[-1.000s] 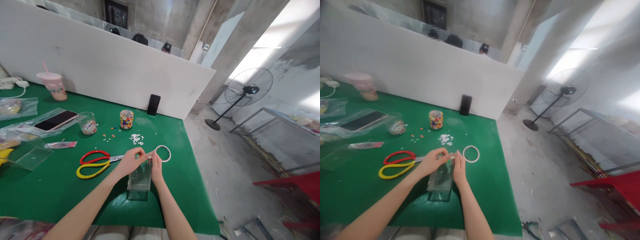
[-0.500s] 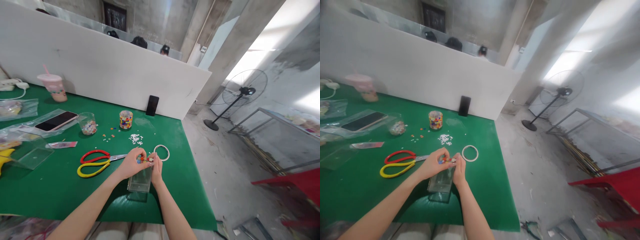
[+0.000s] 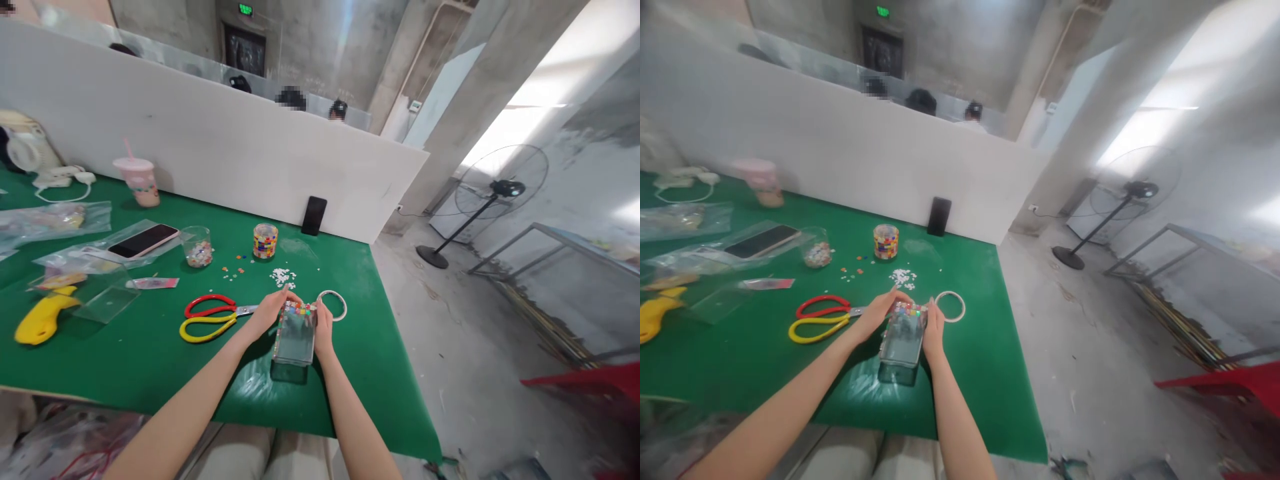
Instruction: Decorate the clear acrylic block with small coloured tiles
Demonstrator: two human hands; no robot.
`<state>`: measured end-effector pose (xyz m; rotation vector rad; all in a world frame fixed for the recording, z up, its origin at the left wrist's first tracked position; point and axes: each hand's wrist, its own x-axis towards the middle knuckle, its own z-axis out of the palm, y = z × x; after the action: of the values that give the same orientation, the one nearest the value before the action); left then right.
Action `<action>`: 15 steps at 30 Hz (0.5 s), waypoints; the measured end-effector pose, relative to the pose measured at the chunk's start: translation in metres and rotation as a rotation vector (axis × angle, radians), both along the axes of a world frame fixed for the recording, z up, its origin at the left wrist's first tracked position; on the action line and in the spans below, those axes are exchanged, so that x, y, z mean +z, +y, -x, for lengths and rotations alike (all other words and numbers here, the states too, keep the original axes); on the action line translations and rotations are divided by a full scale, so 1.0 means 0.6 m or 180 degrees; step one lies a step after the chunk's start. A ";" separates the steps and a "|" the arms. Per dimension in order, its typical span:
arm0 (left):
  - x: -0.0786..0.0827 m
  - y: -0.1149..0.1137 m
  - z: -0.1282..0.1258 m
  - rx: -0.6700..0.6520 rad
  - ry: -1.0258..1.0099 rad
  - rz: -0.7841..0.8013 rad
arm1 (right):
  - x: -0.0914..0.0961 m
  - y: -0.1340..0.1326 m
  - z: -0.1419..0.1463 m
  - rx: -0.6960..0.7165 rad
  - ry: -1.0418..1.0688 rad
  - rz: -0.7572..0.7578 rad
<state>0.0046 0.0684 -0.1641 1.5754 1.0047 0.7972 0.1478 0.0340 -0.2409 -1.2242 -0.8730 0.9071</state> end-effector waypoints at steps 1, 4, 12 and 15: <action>-0.003 0.003 -0.003 0.0071 0.0015 0.0019 | -0.001 0.000 -0.001 0.0027 -0.0021 0.0018; -0.004 0.005 -0.005 0.0329 0.0050 0.0056 | -0.003 -0.002 -0.003 0.0131 -0.0105 0.0051; 0.010 -0.159 0.146 -0.1479 0.0500 0.0883 | -0.001 -0.006 -0.015 -0.0138 -0.0419 -0.0152; -0.039 -0.216 0.205 -0.1909 0.0876 0.1297 | -0.004 -0.001 -0.018 -0.0325 -0.0470 -0.0153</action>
<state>-0.1184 -0.0612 -0.1874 1.5231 0.7543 -0.0390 0.1588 0.0332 -0.2434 -1.2940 -0.9352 0.7172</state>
